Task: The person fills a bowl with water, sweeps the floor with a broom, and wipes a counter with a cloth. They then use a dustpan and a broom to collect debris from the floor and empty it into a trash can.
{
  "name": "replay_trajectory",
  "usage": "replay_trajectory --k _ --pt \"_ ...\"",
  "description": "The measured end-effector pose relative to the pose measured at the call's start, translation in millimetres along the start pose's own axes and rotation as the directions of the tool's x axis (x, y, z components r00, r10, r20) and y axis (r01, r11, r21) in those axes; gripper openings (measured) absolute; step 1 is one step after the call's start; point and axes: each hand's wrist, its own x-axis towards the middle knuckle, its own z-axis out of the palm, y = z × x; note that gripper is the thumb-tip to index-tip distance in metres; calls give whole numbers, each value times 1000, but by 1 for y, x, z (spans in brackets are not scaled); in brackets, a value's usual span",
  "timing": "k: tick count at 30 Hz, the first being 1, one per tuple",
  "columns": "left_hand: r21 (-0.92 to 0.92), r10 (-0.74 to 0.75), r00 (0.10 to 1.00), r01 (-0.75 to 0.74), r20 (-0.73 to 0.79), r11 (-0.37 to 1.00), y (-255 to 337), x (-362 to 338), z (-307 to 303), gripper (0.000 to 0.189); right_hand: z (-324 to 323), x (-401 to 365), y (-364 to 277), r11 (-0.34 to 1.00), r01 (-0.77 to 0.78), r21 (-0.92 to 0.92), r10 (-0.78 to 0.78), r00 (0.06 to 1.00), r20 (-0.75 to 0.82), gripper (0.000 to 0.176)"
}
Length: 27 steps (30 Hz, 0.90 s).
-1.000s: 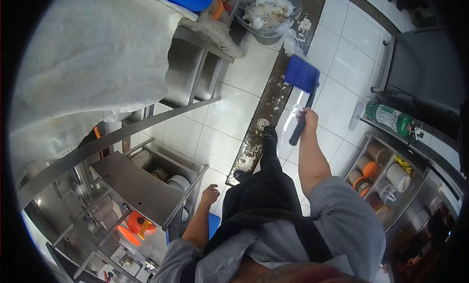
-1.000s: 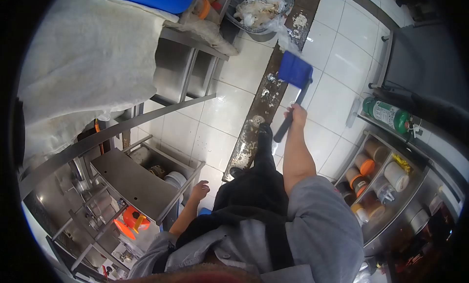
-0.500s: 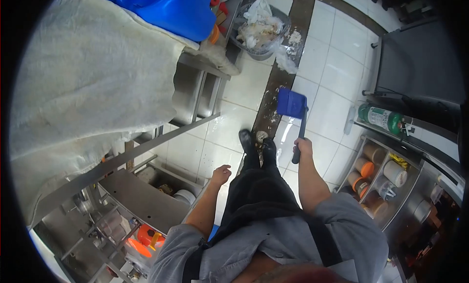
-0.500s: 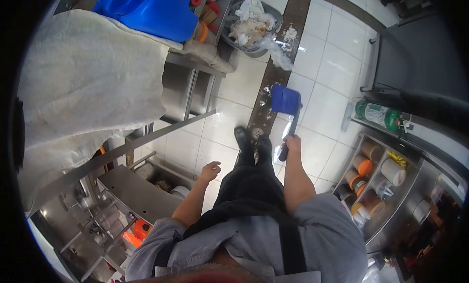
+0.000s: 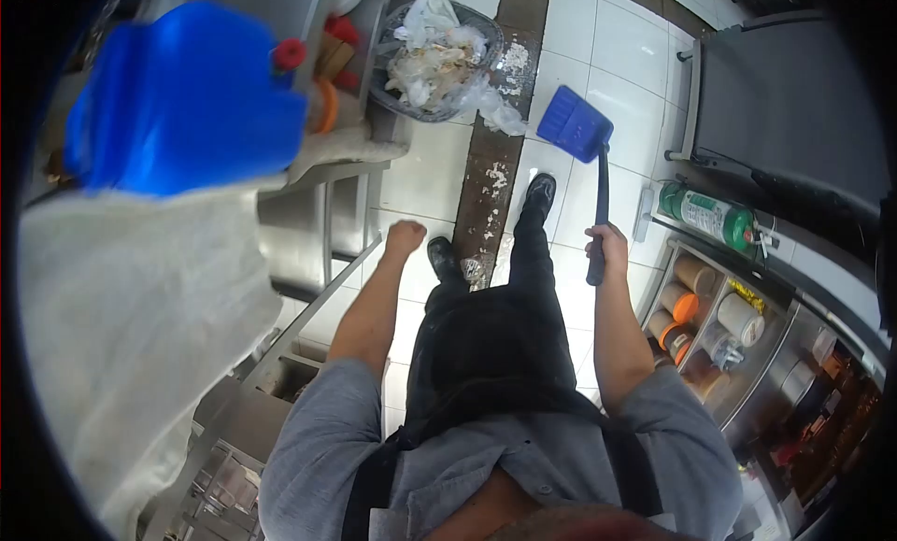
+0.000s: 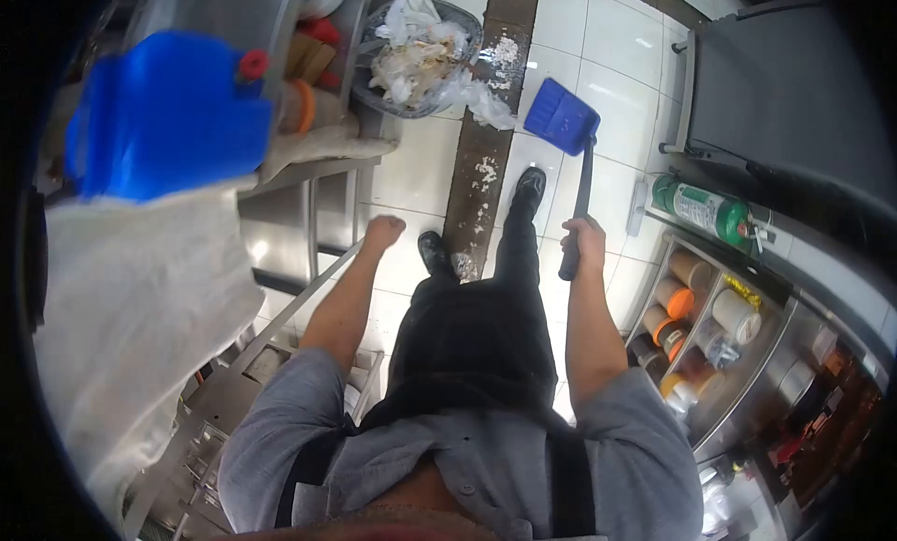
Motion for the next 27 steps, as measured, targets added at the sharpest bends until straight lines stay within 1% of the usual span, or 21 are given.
replay_trajectory --k 1,3,4,5,7,9,10,11,12,14,15,16,17,18,19,20,21,23,24,26,27 --pt "11 34 999 -34 -14 999 13 32 -1 33 2 19 -8 1000 -11 -11 11 1000 2 21" --pt "71 95 995 -95 -2 993 30 104 19 34 7 58 -13 995 51 85 -53 998 17 23" --pt "62 90 996 -91 17 994 38 137 33 33 7 78 -14 995 33 95 -38 998 52 28" --pt "51 86 996 -87 35 995 49 173 48 33 7 95 -16 997 4 82 -8 999 53 28" --pt "50 62 994 -67 91 997 73 241 85 33 5 121 -15 980 50 191 -58 998 34 43" --pt "-64 16 1000 -15 27 998 92 297 125 33 -8 140 -12 983 19 180 -28 999 47 47" --pt "-130 -84 995 90 46 987 98 328 147 34 -13 145 -9 982 21 190 -23 1000 8 47" --pt "-194 -179 981 189 68 963 103 357 167 34 -23 154 -3 986 29 164 -34 999 26 48" --pt "-199 -176 981 190 85 961 108 381 184 34 -32 160 2 986 19 166 -21 1000 12 50" --pt "-222 -241 970 232 -15 947 116 422 215 32 -47 167 9 988 6 156 -3 1000 -20 51" --pt "-248 -327 945 313 -16 917 118 446 228 35 -54 170 11 986 -16 164 21 999 -25 53" --pt "-262 -460 888 445 4 856 120 467 237 44 -60 172 13 984 -37 176 44 999 -32 55" --pt "-195 -489 872 479 -7 856 103 499 265 54 -65 172 14 985 -39 166 48 997 -52 55" --pt "-266 -600 800 576 -12 773 122 498 253 62 -68 171 15 987 -48 157 60 995 -76 56" --pt "-368 -627 762 635 159 679 94 528 282 67 -69 170 15 987 -54 149 69 992 -101 57" --pt "-340 -617 764 640 187 689 97 536 280 72 -70 168 15 985 -79 155 97 990 -106 60" --pt "-454 -681 716 663 151 596 94 545 298 60 -72 169 18 986 -73 152 91 989 -119 60" --pt "-304 -587 809 567 31 766 104 544 289 44 -76 165 24 975 -88 205 107 991 -84 62" --pt "-298 -588 809 568 27 767 106 543 285 44 -78 164 28 970 -97 222 120 989 -88 61" --pt "-247 -523 838 480 -156 842 116 533 275 32 -84 163 39 974 -86 211 103 992 -73 59" --pt "-237 -535 829 494 -162 837 121 515 270 32 -89 158 40 979 -75 191 87 995 -55 58"
